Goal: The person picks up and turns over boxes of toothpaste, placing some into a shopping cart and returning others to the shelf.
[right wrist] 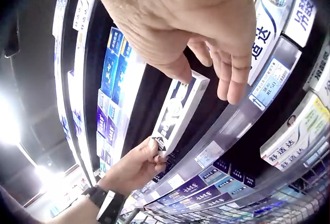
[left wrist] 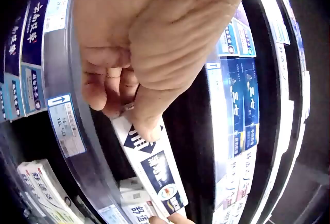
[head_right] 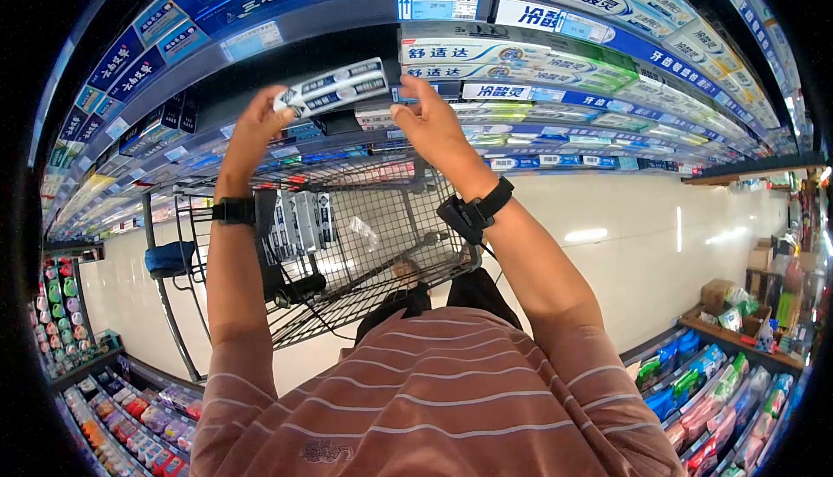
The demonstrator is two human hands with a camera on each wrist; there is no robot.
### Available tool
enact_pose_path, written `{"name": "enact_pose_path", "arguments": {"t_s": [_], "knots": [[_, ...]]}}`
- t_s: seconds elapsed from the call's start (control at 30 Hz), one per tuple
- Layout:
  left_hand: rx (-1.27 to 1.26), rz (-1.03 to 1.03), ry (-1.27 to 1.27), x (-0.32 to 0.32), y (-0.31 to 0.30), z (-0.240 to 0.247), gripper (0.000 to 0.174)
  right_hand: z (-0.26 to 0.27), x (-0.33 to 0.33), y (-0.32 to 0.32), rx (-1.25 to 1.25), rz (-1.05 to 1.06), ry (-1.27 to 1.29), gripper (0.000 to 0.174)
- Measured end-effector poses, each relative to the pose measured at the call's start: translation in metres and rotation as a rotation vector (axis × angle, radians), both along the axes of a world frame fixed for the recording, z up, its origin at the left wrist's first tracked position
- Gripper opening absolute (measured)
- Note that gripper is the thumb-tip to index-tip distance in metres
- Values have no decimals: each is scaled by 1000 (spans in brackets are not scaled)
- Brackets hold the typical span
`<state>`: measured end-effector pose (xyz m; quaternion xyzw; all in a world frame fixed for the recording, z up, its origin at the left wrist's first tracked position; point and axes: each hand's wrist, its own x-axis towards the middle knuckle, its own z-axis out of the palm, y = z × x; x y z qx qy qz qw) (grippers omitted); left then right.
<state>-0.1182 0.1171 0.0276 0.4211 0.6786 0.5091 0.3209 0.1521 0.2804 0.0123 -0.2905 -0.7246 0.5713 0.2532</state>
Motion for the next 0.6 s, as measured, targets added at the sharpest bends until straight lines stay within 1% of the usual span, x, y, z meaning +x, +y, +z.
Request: {"name": "enact_pose_path", "arguments": {"t_s": [0.03,0.13,0.2,0.23,0.27,0.37,0.47,0.6], "knots": [[3,22,33,-5,6,-2,48,-3,1,1,11,-22,-8,50],[-16,79,113,-20,26,-11,48,-8,14,-8,-153,-39,-26,48],[-3,61,151,-37,41,-34,46,-14,23,-12,-222,5,-71,46],[4,51,171,-40,46,-37,45,-19,28,-12,-258,27,-92,46],[-8,63,199,-41,49,-40,46,-31,32,-11,-220,43,-112,45],[-166,66,365,-43,57,-36,47,-26,38,-20,-295,20,-141,46],[-222,17,523,-40,59,-32,47,-36,42,-23,-351,15,-130,46],[-157,-2,513,-45,63,-46,47,-43,46,-28,-357,8,-135,46]]}}
